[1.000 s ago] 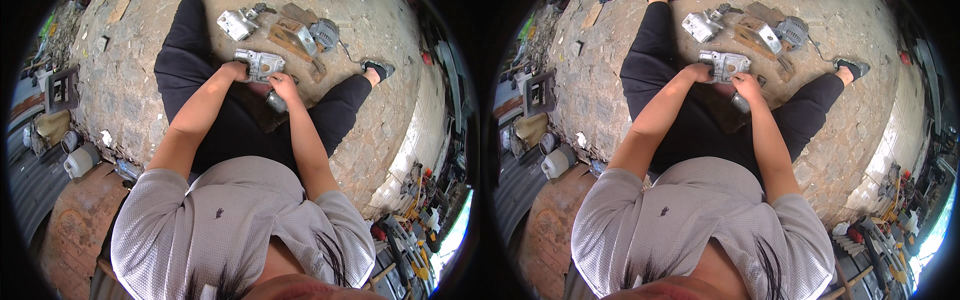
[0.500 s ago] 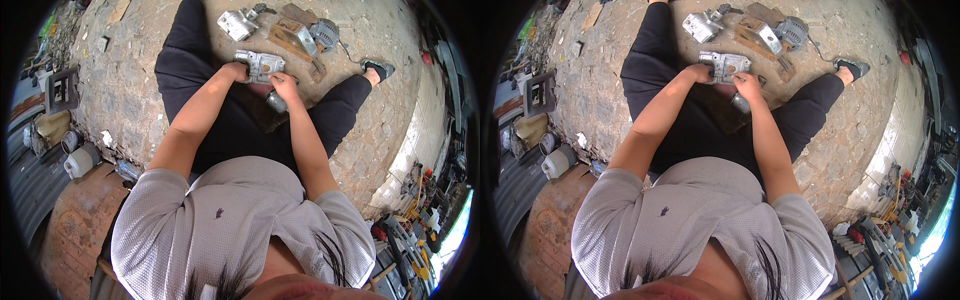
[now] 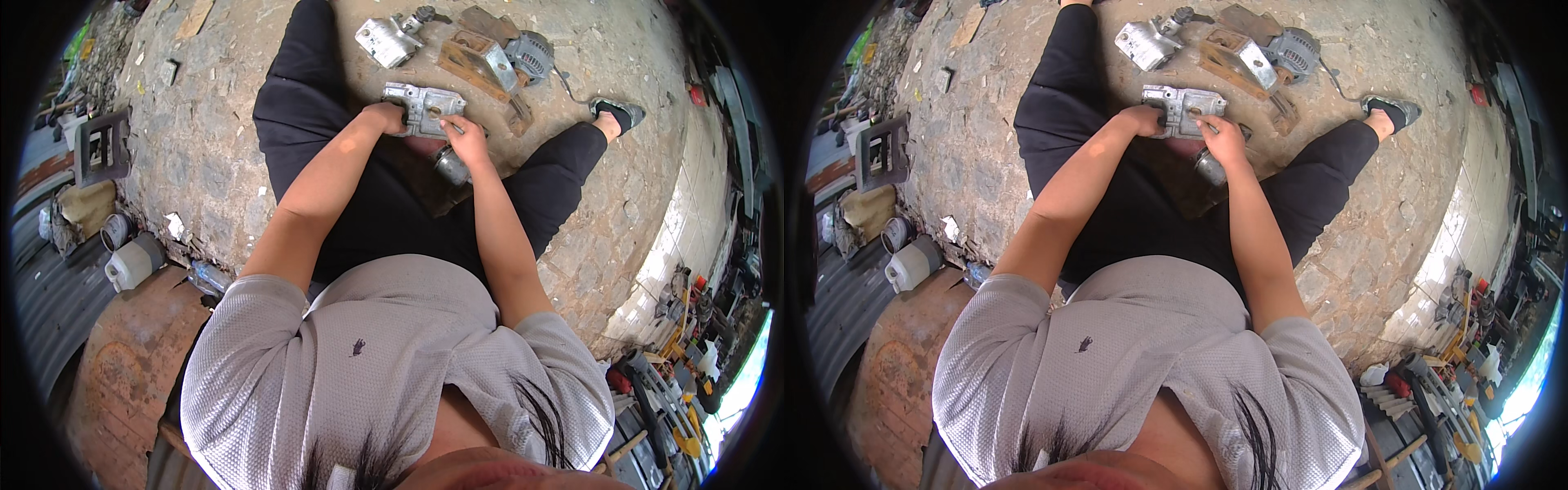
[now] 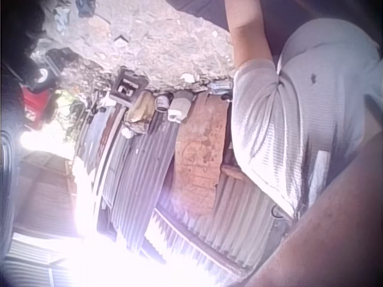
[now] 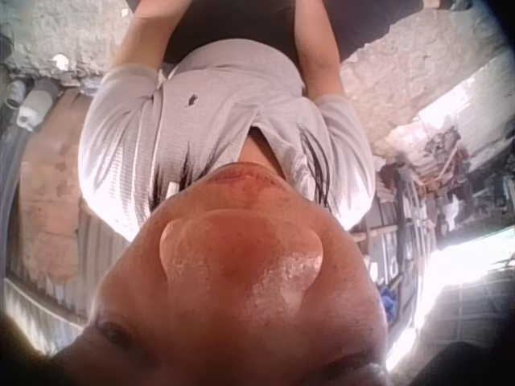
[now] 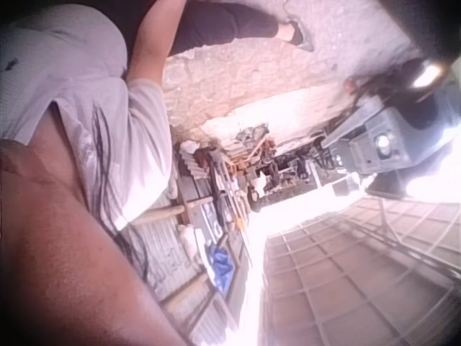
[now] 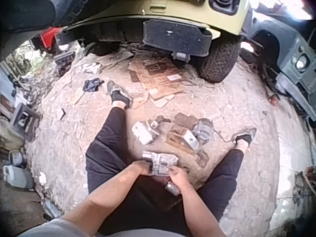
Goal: The person sits on the floor and uses a screwdriver to loosen and remove screws from a metallic mechanical part. They repeatedly adjust the part, remove screws, and place them on the floor nearby.
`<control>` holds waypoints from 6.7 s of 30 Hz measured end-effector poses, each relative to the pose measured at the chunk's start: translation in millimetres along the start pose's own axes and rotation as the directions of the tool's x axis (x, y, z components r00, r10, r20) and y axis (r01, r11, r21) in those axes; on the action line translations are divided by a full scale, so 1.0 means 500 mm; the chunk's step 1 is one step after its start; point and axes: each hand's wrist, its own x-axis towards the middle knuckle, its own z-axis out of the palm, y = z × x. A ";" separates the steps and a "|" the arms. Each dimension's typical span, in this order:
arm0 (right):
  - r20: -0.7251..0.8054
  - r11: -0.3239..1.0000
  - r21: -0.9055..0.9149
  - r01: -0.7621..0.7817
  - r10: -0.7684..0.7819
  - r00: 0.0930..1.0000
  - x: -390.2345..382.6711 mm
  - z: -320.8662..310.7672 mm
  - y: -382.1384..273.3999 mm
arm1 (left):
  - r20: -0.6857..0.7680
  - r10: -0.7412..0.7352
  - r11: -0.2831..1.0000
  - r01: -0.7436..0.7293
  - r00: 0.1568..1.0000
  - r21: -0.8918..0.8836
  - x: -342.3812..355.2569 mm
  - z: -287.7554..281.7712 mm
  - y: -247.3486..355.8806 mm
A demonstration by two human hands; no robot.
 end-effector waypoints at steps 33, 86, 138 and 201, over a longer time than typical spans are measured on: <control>0.131 1.000 -0.029 0.011 -0.007 0.991 0.004 -0.011 0.007 | -0.001 0.002 1.000 -0.002 1.000 0.010 -0.009 -0.006 0.005; 0.045 0.998 -0.058 -0.019 0.022 0.999 -0.015 -0.004 0.025 | -0.007 0.018 1.000 -0.018 1.000 0.022 -0.010 -0.010 0.013; -0.197 0.992 -0.031 0.121 -0.124 0.973 0.001 -0.012 0.025 | -0.594 -0.176 0.979 0.074 0.785 -0.192 -0.056 -0.062 0.007; -0.339 0.928 0.218 -0.302 0.362 0.868 -0.005 -0.071 0.039 | -0.402 -0.209 0.908 0.024 0.891 -0.419 -0.034 -0.061 0.008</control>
